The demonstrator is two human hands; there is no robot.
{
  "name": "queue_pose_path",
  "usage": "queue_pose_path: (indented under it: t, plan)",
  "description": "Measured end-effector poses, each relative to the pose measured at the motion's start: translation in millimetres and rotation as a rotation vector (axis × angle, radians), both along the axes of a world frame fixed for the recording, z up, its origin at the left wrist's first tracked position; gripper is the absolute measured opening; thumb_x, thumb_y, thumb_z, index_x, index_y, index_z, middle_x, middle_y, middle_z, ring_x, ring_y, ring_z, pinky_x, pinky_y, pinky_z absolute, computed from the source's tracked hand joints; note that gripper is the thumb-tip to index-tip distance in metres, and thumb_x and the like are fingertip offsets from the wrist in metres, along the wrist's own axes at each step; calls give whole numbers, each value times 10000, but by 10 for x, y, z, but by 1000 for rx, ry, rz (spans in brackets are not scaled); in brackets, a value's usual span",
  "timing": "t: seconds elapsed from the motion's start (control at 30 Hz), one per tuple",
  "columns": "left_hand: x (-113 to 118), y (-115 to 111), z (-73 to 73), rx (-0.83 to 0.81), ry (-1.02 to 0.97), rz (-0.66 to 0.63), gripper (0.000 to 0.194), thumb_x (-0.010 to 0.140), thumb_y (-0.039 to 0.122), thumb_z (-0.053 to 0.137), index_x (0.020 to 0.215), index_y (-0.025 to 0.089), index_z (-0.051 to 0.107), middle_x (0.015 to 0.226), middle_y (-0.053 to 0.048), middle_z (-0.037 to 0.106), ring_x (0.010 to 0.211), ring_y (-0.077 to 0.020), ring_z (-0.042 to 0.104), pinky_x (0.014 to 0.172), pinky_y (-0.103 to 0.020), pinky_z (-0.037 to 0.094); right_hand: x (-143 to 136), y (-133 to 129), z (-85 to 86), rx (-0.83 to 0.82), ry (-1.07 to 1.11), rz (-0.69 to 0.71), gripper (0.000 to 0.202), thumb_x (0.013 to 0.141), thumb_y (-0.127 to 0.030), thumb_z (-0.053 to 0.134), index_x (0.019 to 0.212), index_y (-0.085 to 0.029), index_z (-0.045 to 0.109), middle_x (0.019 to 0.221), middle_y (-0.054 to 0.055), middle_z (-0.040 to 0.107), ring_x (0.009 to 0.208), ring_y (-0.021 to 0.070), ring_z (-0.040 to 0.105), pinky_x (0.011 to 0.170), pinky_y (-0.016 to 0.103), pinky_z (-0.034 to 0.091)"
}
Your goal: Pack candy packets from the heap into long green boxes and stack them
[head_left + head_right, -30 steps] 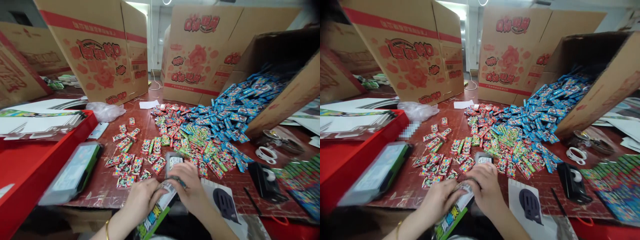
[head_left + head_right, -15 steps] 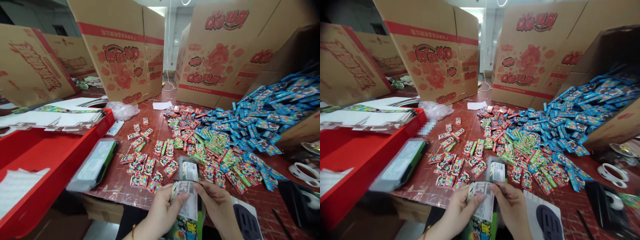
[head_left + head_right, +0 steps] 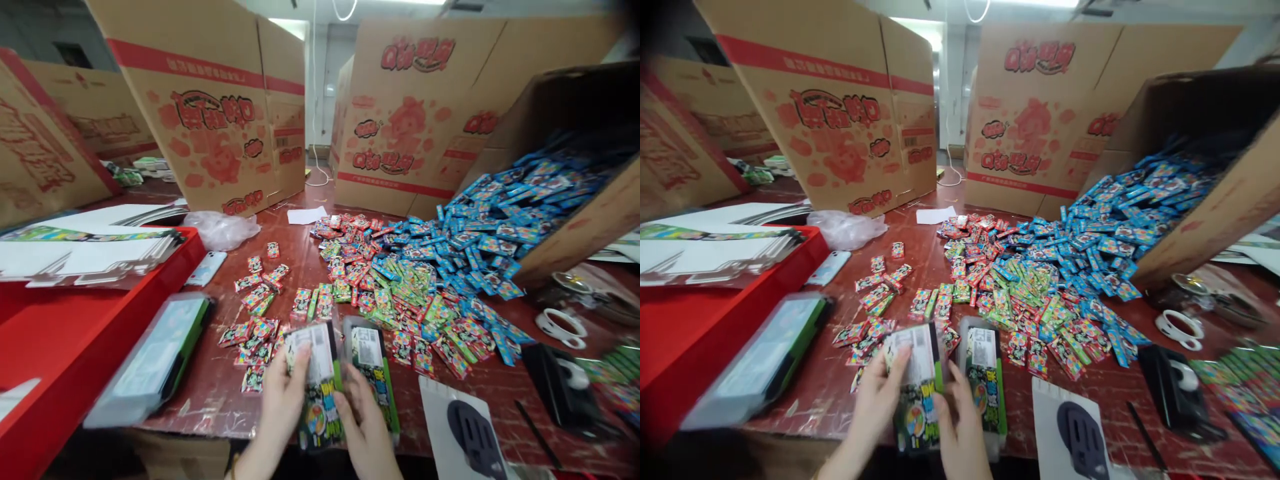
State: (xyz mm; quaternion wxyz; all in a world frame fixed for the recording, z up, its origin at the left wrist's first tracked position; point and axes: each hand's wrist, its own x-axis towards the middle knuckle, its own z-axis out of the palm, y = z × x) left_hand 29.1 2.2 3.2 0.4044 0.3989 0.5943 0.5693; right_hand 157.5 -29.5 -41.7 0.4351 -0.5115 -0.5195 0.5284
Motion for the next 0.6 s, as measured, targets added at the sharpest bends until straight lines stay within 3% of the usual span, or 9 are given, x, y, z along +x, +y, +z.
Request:
queue_pose_path:
  t: [0.1,0.2,0.3,0.37,0.43,0.47,0.5,0.53,0.6]
  plan:
    - [113,-128,-122,44,74,128,391,829,556,502,958,188,536,819,-34,621,757,-189,583,684,-265,488,-157,62,39,124,-134,-139,544,877,-583,378,1132,-174,629,1120,120,660,1079,268,594,934,357,476]
    - [1,-163,-226,-16,149,270,462,869,604,350,971,187,522,902,-82,617,838,-228,591,744,-323,494,-300,77,-34,228,-177,-67,544,923,-531,269,1142,-188,629,1077,105,685,998,260,644,864,324,523]
    - [-275,-126,-235,-133,266,406,511,912,557,248,1116,164,503,1057,-136,583,1001,-286,568,836,-413,488,-309,111,-113,343,-318,19,424,914,-440,368,1211,-218,573,1117,82,672,990,264,649,835,317,536]
    - [-458,-106,-180,-8,455,502,510,919,503,316,1277,148,396,1201,-165,503,1122,-316,507,935,-479,437,-252,154,-103,368,-456,171,368,869,-339,481,1213,-235,559,1086,70,687,927,266,673,782,304,549]
    - [-600,-113,-97,266,776,506,659,869,452,506,1392,164,226,1324,-180,398,1231,-347,407,1038,-548,312,-178,210,0,366,-576,340,394,814,-217,542,1207,-235,555,1072,68,692,897,266,680,756,290,544]
    - [-654,-129,-51,395,965,400,754,825,444,589,1410,184,191,1352,-174,382,1256,-357,379,1062,-564,263,-142,247,87,362,-617,402,408,792,-170,550,1196,-229,559,1067,71,692,896,265,679,753,286,537]
    - [-699,-150,-7,495,1135,214,792,788,451,640,1408,202,215,1336,-158,424,1243,-354,404,1067,-554,267,-111,297,190,360,-634,451,393,776,-143,558,1160,-222,581,1037,70,700,881,260,678,743,280,529]
    - [-736,-174,32,540,1246,-39,751,775,465,653,1382,222,283,1265,-126,516,1179,-324,487,1044,-501,338,-84,366,299,358,-618,518,341,767,-146,574,1099,-218,613,976,60,712,844,248,680,718,268,522]
    - [-799,-224,86,501,1264,-473,491,825,475,585,1244,253,458,997,-36,673,909,-217,654,849,-306,518,-53,589,484,340,-490,718,192,768,-216,613,952,-218,665,821,19,714,737,204,669,650,237,505]
